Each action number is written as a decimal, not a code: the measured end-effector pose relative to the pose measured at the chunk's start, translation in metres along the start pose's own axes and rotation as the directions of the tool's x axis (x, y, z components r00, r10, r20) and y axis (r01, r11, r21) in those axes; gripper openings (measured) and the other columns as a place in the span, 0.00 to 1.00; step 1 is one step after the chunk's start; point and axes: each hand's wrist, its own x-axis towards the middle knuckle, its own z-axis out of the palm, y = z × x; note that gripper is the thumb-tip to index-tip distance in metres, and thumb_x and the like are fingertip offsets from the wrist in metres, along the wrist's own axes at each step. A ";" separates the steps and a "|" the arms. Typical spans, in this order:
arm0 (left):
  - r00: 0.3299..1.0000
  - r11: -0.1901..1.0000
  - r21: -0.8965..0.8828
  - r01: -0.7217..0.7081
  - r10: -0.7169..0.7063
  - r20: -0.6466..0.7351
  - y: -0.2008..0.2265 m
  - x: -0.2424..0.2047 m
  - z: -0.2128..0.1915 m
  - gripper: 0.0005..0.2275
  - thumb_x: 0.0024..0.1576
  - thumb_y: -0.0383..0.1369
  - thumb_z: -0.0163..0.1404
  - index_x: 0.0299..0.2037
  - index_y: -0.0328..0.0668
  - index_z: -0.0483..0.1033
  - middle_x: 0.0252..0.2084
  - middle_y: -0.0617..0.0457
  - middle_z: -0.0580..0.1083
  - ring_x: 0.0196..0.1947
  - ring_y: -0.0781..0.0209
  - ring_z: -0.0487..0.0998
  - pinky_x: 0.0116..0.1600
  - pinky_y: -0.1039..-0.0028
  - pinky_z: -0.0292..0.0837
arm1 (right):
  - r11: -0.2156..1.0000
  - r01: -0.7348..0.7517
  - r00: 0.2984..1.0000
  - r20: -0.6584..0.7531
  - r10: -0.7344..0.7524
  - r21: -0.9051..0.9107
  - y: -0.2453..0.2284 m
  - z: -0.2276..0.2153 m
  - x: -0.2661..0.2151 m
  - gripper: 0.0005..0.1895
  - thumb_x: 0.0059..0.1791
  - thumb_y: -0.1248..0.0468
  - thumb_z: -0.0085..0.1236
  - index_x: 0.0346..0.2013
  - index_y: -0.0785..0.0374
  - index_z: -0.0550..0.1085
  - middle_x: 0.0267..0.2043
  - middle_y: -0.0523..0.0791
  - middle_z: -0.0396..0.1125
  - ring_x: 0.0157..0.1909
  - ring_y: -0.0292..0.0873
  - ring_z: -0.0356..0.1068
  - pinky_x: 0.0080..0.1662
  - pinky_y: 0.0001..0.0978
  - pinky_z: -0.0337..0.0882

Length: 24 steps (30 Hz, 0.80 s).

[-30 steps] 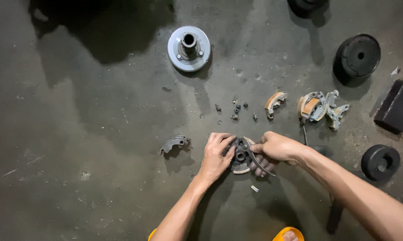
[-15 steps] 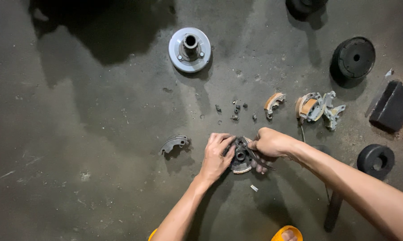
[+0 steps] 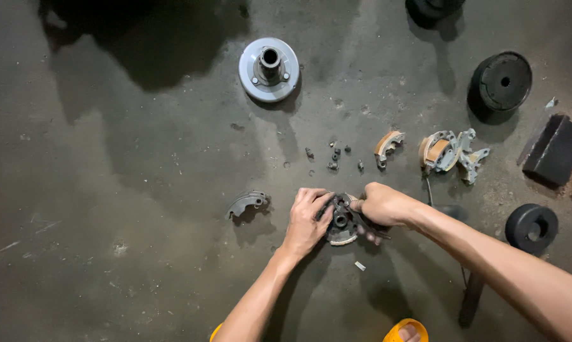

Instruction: The person assembles a mechanical component on the floor, using pliers to secure small metal pieces into a circular housing. They manipulate the housing and various small parts, occasionally picking up and placing down tools and components.

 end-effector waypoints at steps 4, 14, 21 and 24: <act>0.999 1.000 -0.025 0.016 -0.015 0.031 -0.010 -0.006 0.005 0.10 0.56 0.25 0.56 0.47 0.37 0.81 0.42 0.45 0.77 0.46 0.46 0.77 0.54 0.58 0.74 | 1.000 0.000 1.000 0.008 0.000 -0.029 0.018 0.003 0.020 0.28 0.55 0.49 0.48 0.37 0.73 0.82 0.34 0.61 0.75 0.42 0.59 0.79 0.45 0.51 0.76; 0.997 0.999 0.027 0.045 -0.047 0.060 -0.001 -0.001 0.000 0.10 0.56 0.26 0.56 0.47 0.40 0.80 0.43 0.47 0.77 0.47 0.47 0.76 0.53 0.59 0.73 | 0.998 0.040 0.999 0.000 -0.040 0.043 0.035 0.013 0.036 0.31 0.58 0.51 0.43 0.28 0.77 0.79 0.24 0.57 0.73 0.27 0.54 0.76 0.31 0.46 0.76; 0.998 0.999 0.045 0.015 -0.018 0.057 -0.001 -0.001 0.000 0.11 0.55 0.25 0.56 0.48 0.37 0.80 0.42 0.44 0.78 0.48 0.46 0.77 0.53 0.59 0.74 | 0.998 0.059 0.995 -0.077 -0.061 -0.029 0.038 0.021 0.029 0.32 0.58 0.49 0.40 0.31 0.77 0.77 0.30 0.60 0.73 0.37 0.57 0.78 0.40 0.48 0.76; 0.999 0.990 0.135 -0.049 0.050 -0.006 0.009 -0.011 0.002 0.22 0.53 0.23 0.59 0.59 0.30 0.70 0.51 0.36 0.72 0.53 0.37 0.74 0.57 0.53 0.74 | 0.996 0.060 0.995 -0.081 -0.054 0.071 0.028 0.014 0.001 0.30 0.58 0.54 0.42 0.24 0.74 0.79 0.21 0.55 0.73 0.25 0.50 0.74 0.32 0.38 0.76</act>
